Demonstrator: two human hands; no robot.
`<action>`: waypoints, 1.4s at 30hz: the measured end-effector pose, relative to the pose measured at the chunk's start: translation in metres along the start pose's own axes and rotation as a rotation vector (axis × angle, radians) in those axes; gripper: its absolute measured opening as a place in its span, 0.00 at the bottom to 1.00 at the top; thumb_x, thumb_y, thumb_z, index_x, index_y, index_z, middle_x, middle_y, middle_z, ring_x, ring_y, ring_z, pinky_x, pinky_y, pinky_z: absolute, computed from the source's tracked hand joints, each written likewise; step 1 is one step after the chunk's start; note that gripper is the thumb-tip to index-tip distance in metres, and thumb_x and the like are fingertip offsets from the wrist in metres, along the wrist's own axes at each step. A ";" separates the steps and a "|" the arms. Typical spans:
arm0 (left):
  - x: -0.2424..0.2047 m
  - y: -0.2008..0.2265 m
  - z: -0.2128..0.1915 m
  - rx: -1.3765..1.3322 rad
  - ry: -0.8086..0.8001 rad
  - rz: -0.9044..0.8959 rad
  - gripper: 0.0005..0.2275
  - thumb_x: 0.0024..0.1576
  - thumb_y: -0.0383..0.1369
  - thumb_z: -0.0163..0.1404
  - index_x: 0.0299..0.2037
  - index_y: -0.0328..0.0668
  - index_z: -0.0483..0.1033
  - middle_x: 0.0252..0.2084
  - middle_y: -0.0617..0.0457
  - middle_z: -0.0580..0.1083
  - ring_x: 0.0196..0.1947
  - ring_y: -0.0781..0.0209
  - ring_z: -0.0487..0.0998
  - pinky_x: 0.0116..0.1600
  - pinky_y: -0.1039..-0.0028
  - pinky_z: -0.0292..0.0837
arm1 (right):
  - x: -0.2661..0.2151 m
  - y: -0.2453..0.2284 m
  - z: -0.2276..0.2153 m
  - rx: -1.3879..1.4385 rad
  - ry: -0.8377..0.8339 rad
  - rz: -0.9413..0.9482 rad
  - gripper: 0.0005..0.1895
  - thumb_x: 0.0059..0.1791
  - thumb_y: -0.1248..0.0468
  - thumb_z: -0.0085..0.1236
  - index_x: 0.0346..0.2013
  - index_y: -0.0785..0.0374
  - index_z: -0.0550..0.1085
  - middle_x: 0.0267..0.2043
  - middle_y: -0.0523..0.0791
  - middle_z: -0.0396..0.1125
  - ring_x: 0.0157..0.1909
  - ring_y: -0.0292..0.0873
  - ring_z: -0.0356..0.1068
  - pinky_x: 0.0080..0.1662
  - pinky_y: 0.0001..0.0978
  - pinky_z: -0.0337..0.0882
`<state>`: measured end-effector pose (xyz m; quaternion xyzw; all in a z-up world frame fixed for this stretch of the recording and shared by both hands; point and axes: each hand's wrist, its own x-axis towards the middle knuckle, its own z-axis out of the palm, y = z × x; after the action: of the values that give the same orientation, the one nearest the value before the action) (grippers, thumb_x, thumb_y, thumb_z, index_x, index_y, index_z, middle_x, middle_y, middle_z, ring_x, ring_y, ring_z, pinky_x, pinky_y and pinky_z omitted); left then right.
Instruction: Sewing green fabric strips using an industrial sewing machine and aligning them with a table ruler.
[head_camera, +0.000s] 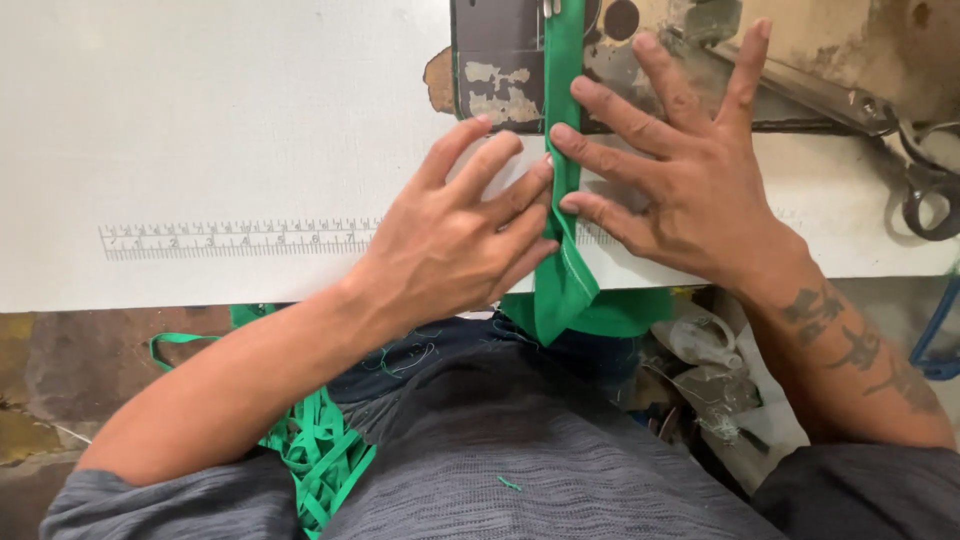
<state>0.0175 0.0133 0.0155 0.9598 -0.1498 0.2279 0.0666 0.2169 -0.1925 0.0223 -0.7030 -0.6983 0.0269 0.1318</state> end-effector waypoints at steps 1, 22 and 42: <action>0.003 -0.004 0.002 0.015 0.006 0.007 0.18 0.70 0.51 0.64 0.49 0.43 0.87 0.60 0.50 0.80 0.62 0.47 0.74 0.72 0.50 0.69 | 0.002 0.004 -0.001 0.001 -0.008 0.000 0.28 0.70 0.43 0.56 0.83 0.43 0.63 0.86 0.48 0.54 0.85 0.67 0.42 0.64 0.96 0.21; -0.008 0.048 -0.001 -0.190 0.161 -0.375 0.17 0.74 0.37 0.56 0.68 0.35 0.78 0.58 0.41 0.80 0.56 0.37 0.64 0.69 0.49 0.61 | -0.016 -0.094 0.017 0.072 0.343 0.520 0.23 0.64 0.48 0.49 0.60 0.64 0.72 0.60 0.54 0.69 0.58 0.57 0.68 0.61 0.56 0.59; -0.041 0.166 0.025 -0.892 0.507 -1.080 0.15 0.62 0.27 0.63 0.59 0.41 0.82 0.33 0.56 0.83 0.32 0.73 0.82 0.45 0.80 0.83 | -0.060 -0.163 0.021 0.345 0.414 0.764 0.31 0.63 0.56 0.65 0.79 0.55 0.66 0.25 0.33 0.52 0.34 0.34 0.60 0.70 0.37 0.57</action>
<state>-0.0595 -0.1383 -0.0153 0.6997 0.2845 0.2952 0.5851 0.0516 -0.2508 0.0297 -0.8682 -0.3338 0.0483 0.3640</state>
